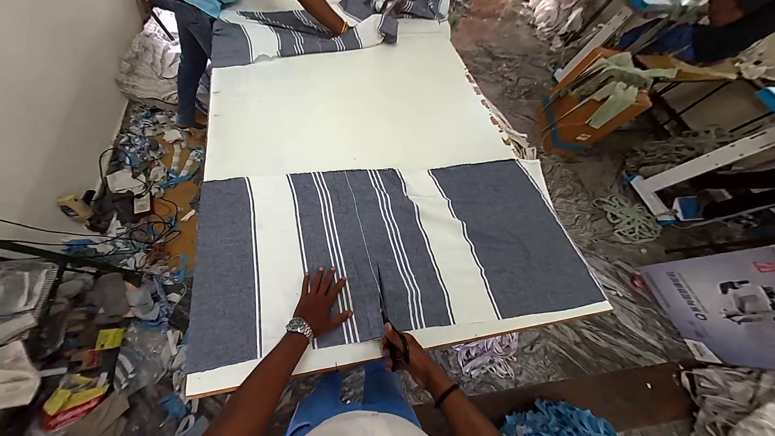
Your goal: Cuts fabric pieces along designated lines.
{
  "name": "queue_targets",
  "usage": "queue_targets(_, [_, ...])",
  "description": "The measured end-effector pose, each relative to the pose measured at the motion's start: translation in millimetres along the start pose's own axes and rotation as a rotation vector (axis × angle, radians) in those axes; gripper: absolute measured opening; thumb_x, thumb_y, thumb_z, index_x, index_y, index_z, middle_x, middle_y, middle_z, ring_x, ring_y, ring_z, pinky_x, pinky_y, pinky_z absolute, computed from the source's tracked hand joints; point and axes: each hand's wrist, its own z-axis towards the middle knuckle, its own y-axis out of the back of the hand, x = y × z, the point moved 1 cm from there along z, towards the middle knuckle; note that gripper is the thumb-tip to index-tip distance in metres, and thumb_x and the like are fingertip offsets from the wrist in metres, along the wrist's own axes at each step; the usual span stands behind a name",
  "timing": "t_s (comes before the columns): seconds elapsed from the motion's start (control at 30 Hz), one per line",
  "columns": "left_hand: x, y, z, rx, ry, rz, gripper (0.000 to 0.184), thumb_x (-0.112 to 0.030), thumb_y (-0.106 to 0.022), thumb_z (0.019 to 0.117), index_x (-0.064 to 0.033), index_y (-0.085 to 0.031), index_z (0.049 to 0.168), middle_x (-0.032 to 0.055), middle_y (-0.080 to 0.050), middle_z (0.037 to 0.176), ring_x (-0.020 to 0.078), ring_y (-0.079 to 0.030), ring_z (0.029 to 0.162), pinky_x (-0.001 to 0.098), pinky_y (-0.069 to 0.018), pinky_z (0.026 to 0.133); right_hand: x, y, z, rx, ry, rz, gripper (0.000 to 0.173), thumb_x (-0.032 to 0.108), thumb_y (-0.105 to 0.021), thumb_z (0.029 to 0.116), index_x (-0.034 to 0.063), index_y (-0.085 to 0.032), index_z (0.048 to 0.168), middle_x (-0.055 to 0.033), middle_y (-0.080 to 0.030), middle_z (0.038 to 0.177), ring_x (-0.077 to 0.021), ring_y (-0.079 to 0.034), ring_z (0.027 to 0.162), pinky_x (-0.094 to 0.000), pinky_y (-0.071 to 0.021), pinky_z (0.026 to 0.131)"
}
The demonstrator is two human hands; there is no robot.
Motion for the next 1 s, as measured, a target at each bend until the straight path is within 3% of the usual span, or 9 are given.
queue_targets(0.17, [1.9, 1.3, 1.3, 0.021, 0.001, -0.002, 0.097, -0.092, -0.035, 0.0813, -0.0377, -0.029, 0.162, 0.0006, -0.01, 0.174, 0.0314, -0.002, 0.16, 0.0673, -0.0013, 0.124, 6.8, -0.2, 7.0, -0.05, 0.0, -0.01, 0.061, 0.067, -0.062, 0.0928, 0.0068, -0.063, 0.097, -0.0041, -0.057, 0.069, -0.0179, -0.06, 0.056, -0.0366, -0.0584, 0.058])
queue_targets(0.37, [1.9, 1.7, 1.4, 0.04, 0.005, 0.007, 0.098, -0.093, -0.034, 0.081, -0.0388, -0.026, 0.162, -0.0005, -0.006, 0.174, 0.0301, 0.002, 0.16, 0.0672, 0.0003, 0.124, 1.5, -4.2, 6.5, -0.172, 0.086, -0.078, 0.053, 0.056, -0.079, 0.0852, 0.005, -0.064, 0.086, -0.0058, -0.056, 0.059, -0.0176, -0.056, 0.046, -0.0342, -0.0542, 0.046])
queue_targets(0.47, [2.8, -2.2, 2.2, 0.036, 0.007, 0.007, 0.098, -0.093, -0.033, 0.0808, -0.0389, -0.026, 0.162, -0.0004, -0.005, 0.174, 0.0306, 0.002, 0.16, 0.0677, 0.0006, 0.124, 7.9, -2.4, 9.1, -0.137, 0.075, -0.053, 0.056, 0.059, -0.075, 0.0878, 0.0049, -0.063, 0.088, -0.0058, -0.056, 0.061, -0.0184, -0.058, 0.048, -0.0352, -0.0557, 0.048])
queue_targets(0.6, [3.2, -5.2, 2.4, 0.053, 0.004, 0.013, 0.099, -0.093, -0.031, 0.0812, -0.0378, -0.025, 0.163, 0.0007, -0.005, 0.174, 0.0319, 0.003, 0.16, 0.0686, 0.0009, 0.123, 29.7, 2.9, 26.7, -0.046, 0.032, -0.054, 0.062, 0.069, -0.057, 0.0946, 0.0068, -0.064, 0.1, -0.004, -0.057, 0.068, -0.0176, -0.06, 0.056, -0.0358, -0.0573, 0.056])
queue_targets(0.83, [3.6, -6.5, 3.2, 0.043, 0.002, 0.004, 0.098, -0.093, -0.032, 0.0811, -0.0385, -0.028, 0.162, -0.0001, -0.008, 0.174, 0.0319, 0.0, 0.16, 0.0696, -0.0007, 0.123, 64.1, 5.8, 49.6, -0.038, 0.0, -0.062, 0.062, 0.071, -0.059, 0.0921, 0.0094, -0.063, 0.096, -0.0027, -0.056, 0.069, -0.0164, -0.058, 0.055, -0.035, -0.0563, 0.056])
queue_targets(1.0, [3.7, -8.0, 3.4, 0.057, 0.003, 0.006, 0.098, -0.093, -0.031, 0.081, -0.0388, -0.028, 0.162, -0.0014, -0.007, 0.174, 0.0315, 0.001, 0.16, 0.0697, -0.0005, 0.123, 65.5, 5.1, 52.0, -0.077, 0.028, -0.066, 0.06, 0.069, -0.065, 0.09, 0.0086, -0.064, 0.091, -0.0028, -0.055, 0.065, -0.0163, -0.058, 0.052, -0.0341, -0.0558, 0.052])
